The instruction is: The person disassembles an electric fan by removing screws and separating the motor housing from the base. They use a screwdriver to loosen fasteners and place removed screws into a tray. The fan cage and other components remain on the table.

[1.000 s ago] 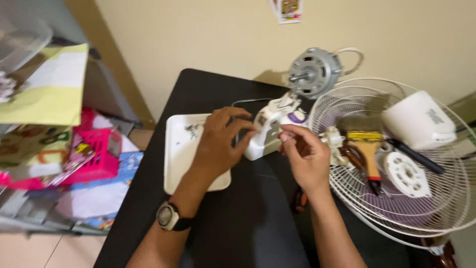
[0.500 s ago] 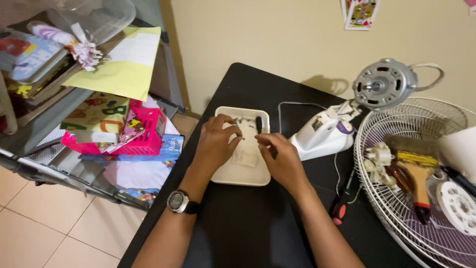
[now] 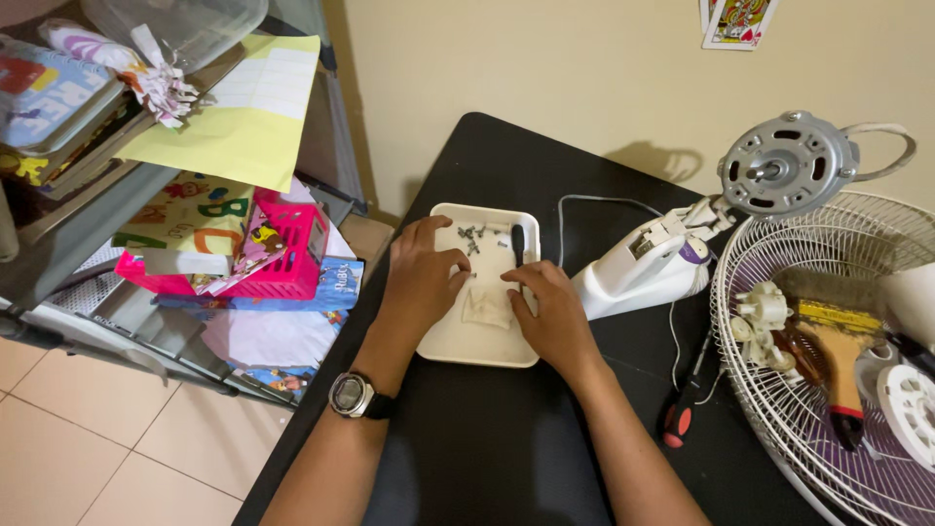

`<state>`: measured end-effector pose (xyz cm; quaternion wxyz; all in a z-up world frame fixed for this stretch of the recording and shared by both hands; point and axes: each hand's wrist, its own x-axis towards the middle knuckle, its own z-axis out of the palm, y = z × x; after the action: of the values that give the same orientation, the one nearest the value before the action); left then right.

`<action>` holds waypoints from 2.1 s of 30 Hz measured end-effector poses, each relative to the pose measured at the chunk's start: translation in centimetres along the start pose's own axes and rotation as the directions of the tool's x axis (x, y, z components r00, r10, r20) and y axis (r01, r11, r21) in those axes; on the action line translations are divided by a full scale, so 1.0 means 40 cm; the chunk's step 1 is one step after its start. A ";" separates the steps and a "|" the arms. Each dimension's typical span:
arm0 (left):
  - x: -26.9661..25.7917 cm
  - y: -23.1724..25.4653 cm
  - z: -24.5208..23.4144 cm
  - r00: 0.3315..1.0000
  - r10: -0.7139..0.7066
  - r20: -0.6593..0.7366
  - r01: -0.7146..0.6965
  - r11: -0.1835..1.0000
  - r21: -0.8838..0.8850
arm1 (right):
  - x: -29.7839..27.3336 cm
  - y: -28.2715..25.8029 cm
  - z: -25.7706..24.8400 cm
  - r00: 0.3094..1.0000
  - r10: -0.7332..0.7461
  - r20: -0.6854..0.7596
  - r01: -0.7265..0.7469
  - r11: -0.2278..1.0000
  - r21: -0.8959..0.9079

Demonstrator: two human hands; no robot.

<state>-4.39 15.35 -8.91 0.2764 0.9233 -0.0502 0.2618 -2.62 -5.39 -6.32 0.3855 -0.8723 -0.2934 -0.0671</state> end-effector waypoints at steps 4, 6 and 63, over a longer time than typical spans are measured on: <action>-0.001 0.003 -0.007 1.000 0.008 0.024 -0.009 1.000 0.009 | -0.003 0.007 -0.002 0.999 0.034 0.018 -0.035 0.999 0.023; 0.000 0.003 -0.009 0.999 0.018 0.034 -0.018 1.000 0.013 | -0.003 0.009 -0.002 1.000 0.003 0.005 -0.003 1.000 0.009; 0.245 0.435 0.042 0.960 0.244 0.141 -0.134 0.836 -0.533 | 0.020 0.058 -0.437 0.800 0.132 -0.585 -0.042 0.985 0.164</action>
<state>0.67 0.32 3.33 0.4806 0.8269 -0.2380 0.1690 1.27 -18.69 4.61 0.5220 -0.7901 -0.1218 -0.2974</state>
